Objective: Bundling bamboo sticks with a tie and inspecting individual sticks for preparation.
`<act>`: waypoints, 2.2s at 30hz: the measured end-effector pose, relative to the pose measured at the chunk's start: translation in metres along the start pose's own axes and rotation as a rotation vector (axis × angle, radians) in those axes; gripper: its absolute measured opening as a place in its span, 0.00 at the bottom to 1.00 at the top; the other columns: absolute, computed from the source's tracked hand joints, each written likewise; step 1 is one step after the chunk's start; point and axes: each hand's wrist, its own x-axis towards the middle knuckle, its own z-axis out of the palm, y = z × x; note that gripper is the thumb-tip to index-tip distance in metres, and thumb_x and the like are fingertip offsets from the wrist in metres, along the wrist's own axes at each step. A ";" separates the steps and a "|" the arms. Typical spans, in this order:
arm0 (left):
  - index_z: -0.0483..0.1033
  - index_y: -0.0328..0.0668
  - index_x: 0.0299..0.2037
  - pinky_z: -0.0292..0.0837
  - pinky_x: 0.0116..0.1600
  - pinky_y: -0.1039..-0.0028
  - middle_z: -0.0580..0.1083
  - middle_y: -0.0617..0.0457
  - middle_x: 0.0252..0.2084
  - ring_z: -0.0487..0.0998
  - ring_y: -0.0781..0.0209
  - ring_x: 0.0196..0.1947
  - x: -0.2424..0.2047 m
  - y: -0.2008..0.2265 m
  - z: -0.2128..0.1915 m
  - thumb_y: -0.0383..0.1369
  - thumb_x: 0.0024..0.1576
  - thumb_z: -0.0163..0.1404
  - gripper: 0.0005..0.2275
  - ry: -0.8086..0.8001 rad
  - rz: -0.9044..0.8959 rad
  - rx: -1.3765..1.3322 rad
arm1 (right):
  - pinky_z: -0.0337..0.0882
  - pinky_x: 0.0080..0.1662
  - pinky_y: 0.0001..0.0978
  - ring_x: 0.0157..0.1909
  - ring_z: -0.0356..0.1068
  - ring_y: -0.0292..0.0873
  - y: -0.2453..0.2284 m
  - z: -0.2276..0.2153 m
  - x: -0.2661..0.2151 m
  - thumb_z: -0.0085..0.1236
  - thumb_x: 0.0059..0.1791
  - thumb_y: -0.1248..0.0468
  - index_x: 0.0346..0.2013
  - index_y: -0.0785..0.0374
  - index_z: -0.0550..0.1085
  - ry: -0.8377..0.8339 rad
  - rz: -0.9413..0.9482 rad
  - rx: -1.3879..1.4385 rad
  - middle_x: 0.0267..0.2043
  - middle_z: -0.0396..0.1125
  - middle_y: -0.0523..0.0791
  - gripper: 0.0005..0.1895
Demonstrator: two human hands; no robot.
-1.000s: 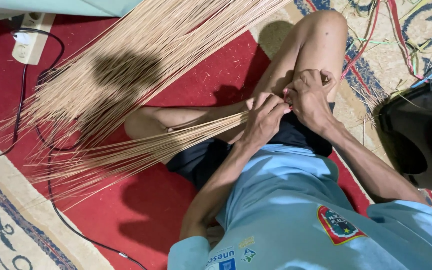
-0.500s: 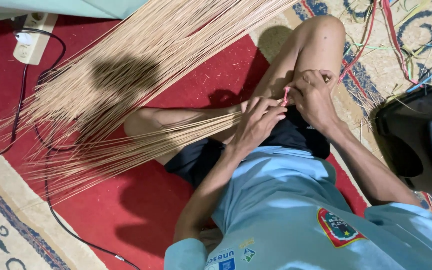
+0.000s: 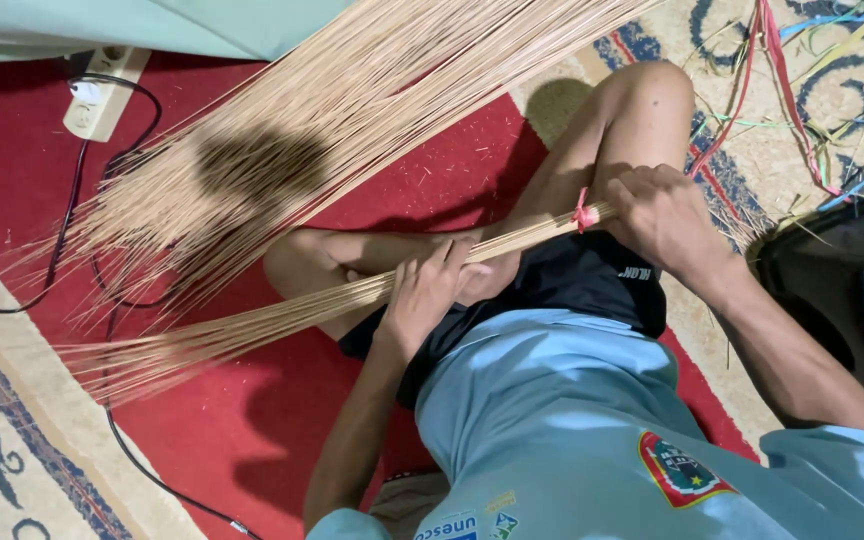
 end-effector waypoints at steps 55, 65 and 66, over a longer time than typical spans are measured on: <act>0.70 0.40 0.45 0.79 0.43 0.45 0.77 0.39 0.39 0.83 0.33 0.39 -0.172 -0.188 -0.069 0.47 0.64 0.49 0.17 -0.123 -0.929 -0.197 | 0.69 0.31 0.32 0.26 0.70 0.39 -0.281 0.135 0.323 0.45 0.63 0.53 0.59 0.71 0.71 -0.302 0.055 1.303 0.21 0.66 0.44 0.22; 0.65 0.43 0.39 0.69 0.21 0.52 0.73 0.48 0.22 0.76 0.40 0.20 -0.229 -0.200 -0.025 0.51 0.69 0.41 0.19 0.006 -0.931 0.109 | 0.67 0.30 0.28 0.25 0.65 0.35 -0.348 0.146 0.335 0.58 0.56 0.54 0.40 0.60 0.66 -0.222 0.156 1.423 0.26 0.67 0.43 0.14; 0.65 0.40 0.39 0.68 0.20 0.52 0.73 0.47 0.22 0.76 0.40 0.19 -0.234 -0.202 -0.023 0.49 0.69 0.42 0.18 -0.003 -0.952 0.045 | 0.68 0.33 0.27 0.29 0.66 0.33 -0.352 0.147 0.338 0.58 0.57 0.54 0.39 0.60 0.70 -0.185 0.092 1.355 0.28 0.69 0.41 0.13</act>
